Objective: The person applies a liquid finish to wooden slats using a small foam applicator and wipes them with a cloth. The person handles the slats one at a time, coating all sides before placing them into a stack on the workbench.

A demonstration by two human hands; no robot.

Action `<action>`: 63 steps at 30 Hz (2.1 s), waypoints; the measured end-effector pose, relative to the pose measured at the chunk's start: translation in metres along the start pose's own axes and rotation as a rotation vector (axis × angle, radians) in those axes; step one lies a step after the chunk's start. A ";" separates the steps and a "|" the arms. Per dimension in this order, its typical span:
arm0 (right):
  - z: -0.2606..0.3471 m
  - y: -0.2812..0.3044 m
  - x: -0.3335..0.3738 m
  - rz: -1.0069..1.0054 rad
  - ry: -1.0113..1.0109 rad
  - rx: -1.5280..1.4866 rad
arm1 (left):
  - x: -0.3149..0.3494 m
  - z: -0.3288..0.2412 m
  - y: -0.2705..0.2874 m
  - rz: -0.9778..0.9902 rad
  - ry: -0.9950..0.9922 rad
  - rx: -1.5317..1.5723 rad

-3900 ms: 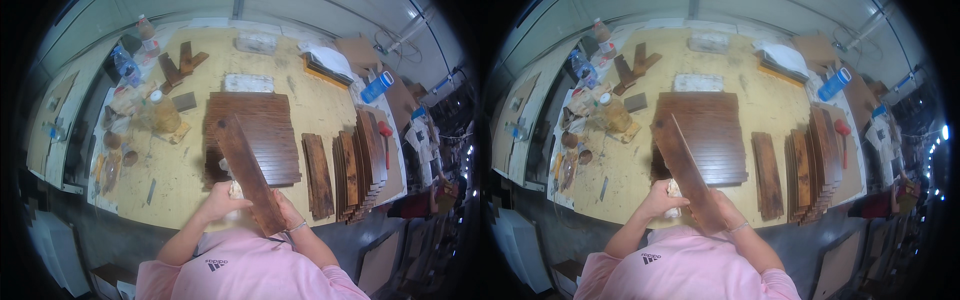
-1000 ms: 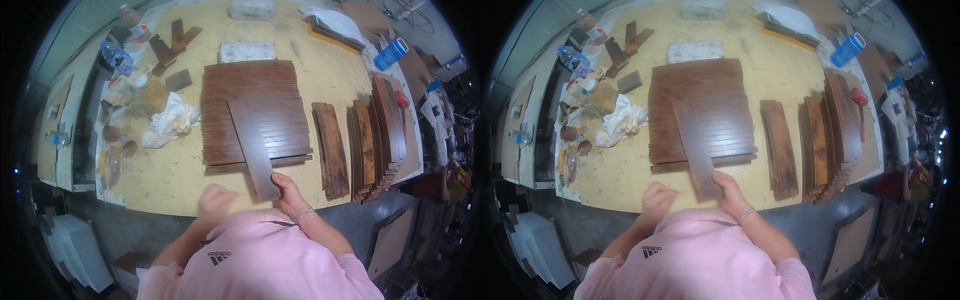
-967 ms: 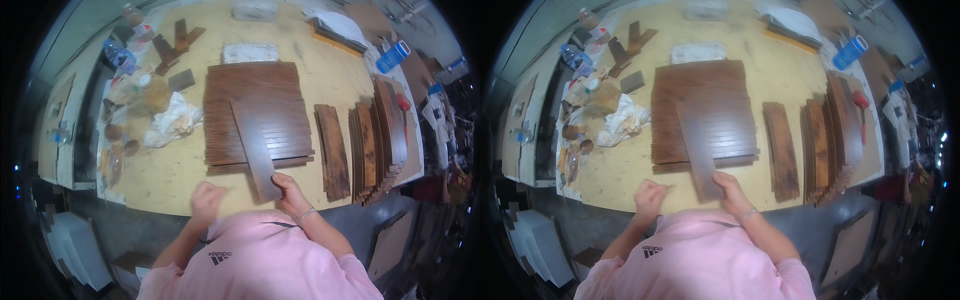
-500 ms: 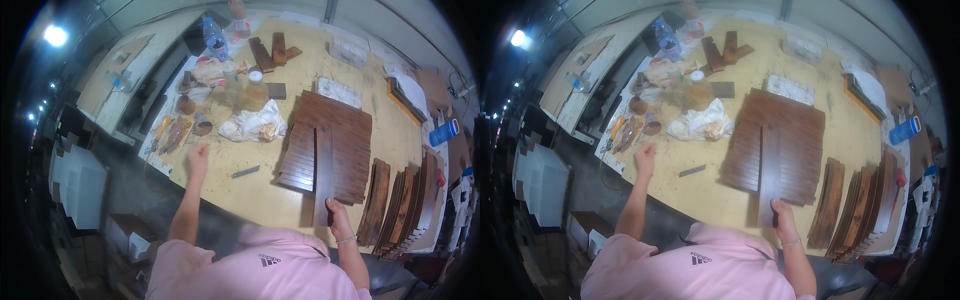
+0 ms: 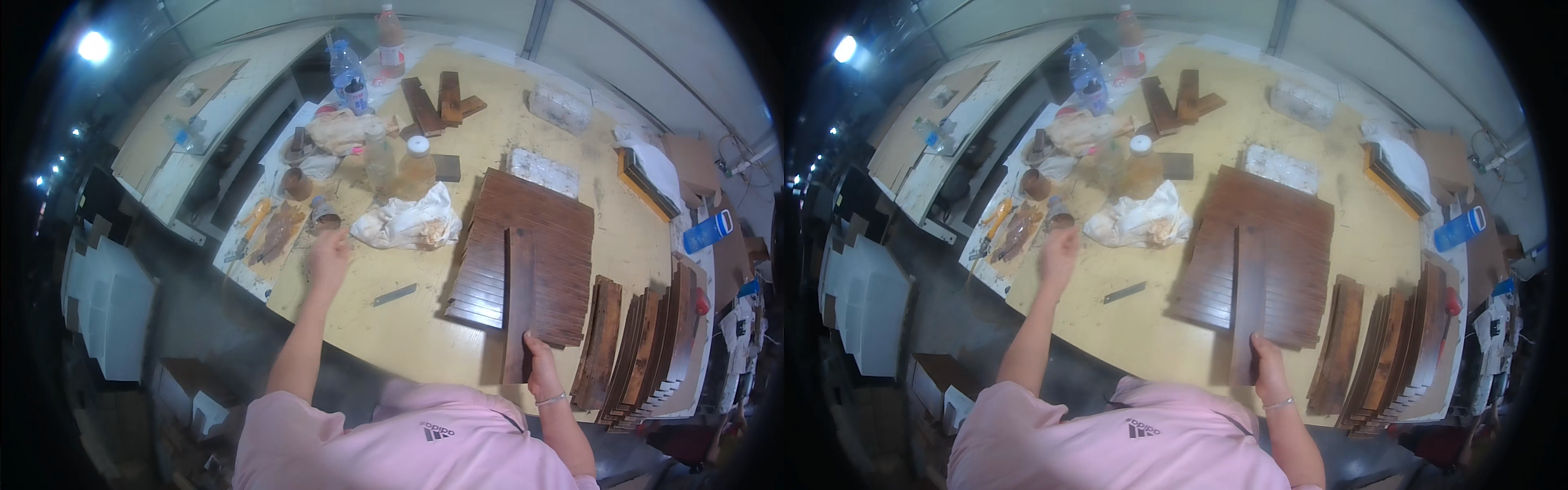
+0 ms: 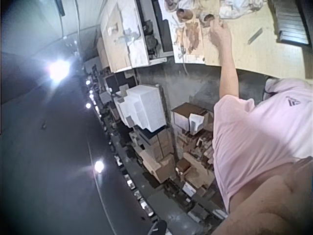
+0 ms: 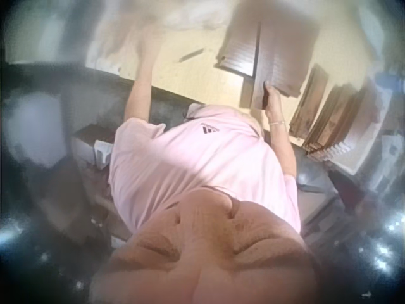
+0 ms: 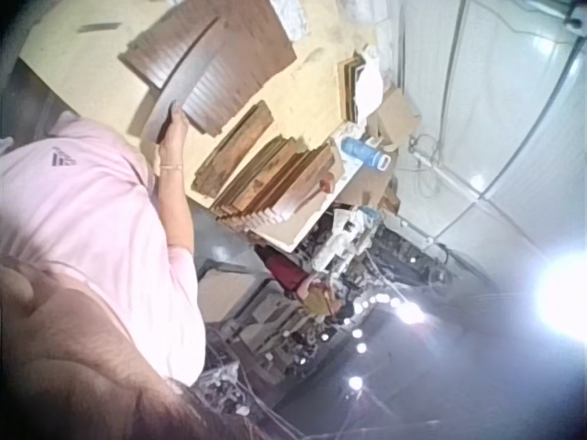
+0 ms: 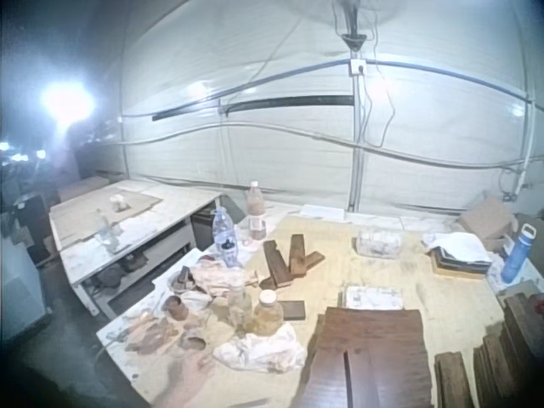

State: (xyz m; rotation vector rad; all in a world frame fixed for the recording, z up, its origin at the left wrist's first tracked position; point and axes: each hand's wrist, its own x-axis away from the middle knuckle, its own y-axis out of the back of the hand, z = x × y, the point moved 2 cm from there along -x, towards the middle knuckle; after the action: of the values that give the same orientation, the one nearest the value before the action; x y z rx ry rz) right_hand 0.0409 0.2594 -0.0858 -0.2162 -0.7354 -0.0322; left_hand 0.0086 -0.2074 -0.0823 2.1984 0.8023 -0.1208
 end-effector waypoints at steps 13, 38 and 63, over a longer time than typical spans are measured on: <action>0.002 -0.009 0.031 -0.021 0.157 0.039 | -0.006 -0.128 -0.083 0.657 0.099 0.424; 0.041 -0.022 0.045 0.013 0.286 0.151 | -0.004 -0.043 -0.028 0.277 0.453 0.809; 0.025 0.001 0.066 0.140 0.289 0.296 | 0.000 -0.201 -0.051 0.189 -0.539 0.285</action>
State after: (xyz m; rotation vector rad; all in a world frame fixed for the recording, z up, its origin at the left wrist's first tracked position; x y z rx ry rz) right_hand 0.0731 0.2689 -0.0235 0.0206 -0.4287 0.1751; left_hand -0.0542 -0.0411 0.0238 2.3259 0.2857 -0.7356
